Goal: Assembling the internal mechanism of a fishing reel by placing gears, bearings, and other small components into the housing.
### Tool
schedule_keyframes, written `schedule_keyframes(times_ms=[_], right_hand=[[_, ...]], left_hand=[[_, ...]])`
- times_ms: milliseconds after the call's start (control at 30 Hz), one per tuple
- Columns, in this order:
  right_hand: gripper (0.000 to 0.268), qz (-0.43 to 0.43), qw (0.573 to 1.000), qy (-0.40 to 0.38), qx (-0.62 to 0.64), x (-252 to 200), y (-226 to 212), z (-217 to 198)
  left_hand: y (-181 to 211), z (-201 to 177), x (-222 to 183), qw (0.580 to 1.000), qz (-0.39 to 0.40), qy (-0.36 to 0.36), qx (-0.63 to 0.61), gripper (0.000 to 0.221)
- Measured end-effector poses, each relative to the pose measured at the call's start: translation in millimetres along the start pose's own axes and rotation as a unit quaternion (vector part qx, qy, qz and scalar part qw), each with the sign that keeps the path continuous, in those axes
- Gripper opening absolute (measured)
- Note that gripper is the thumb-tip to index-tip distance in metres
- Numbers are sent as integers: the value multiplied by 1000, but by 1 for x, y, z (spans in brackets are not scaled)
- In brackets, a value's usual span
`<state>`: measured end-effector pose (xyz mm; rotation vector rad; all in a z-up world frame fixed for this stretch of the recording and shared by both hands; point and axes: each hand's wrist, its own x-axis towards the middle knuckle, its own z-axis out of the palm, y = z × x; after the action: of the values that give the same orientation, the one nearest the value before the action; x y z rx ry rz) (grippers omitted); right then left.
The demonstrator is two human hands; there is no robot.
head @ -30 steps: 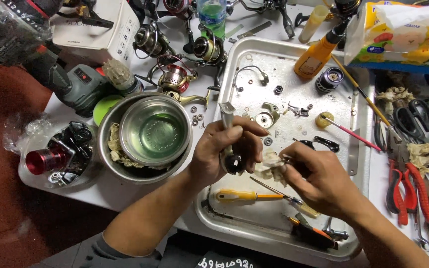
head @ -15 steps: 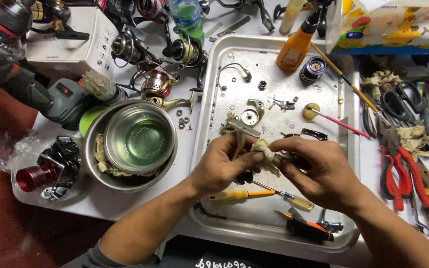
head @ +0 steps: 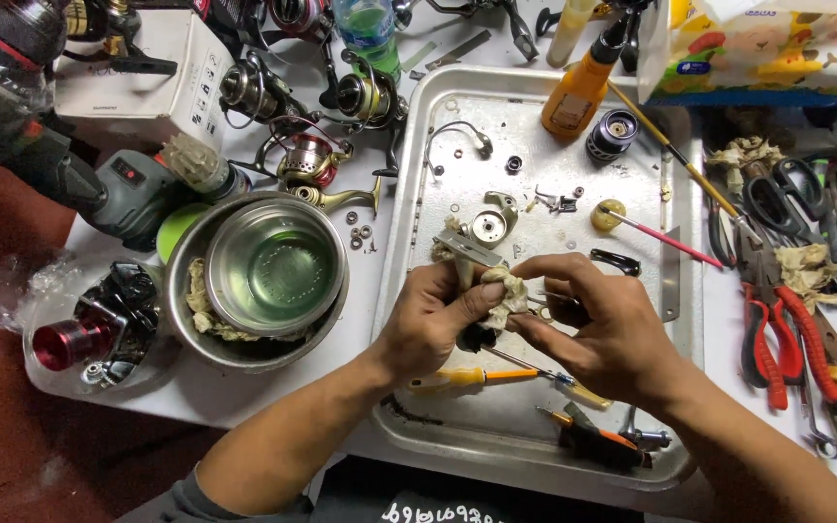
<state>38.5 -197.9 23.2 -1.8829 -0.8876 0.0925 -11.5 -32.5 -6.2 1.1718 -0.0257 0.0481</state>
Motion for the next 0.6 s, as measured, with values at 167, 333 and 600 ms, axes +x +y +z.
schedule_keyframes(times_ms=[167,333,600], right_hand=[[28,10,1000,19,4,0,-5,2],[17,-2,998,68,-15,5,-14,3],[7,21,998,21,-59,9,5,18]], left_hand=[[8,-2,2,996,17,-14,84,15],[20,4,4,997,35,-2,68,15],[27,-18,7,974,213,53,-62,30]])
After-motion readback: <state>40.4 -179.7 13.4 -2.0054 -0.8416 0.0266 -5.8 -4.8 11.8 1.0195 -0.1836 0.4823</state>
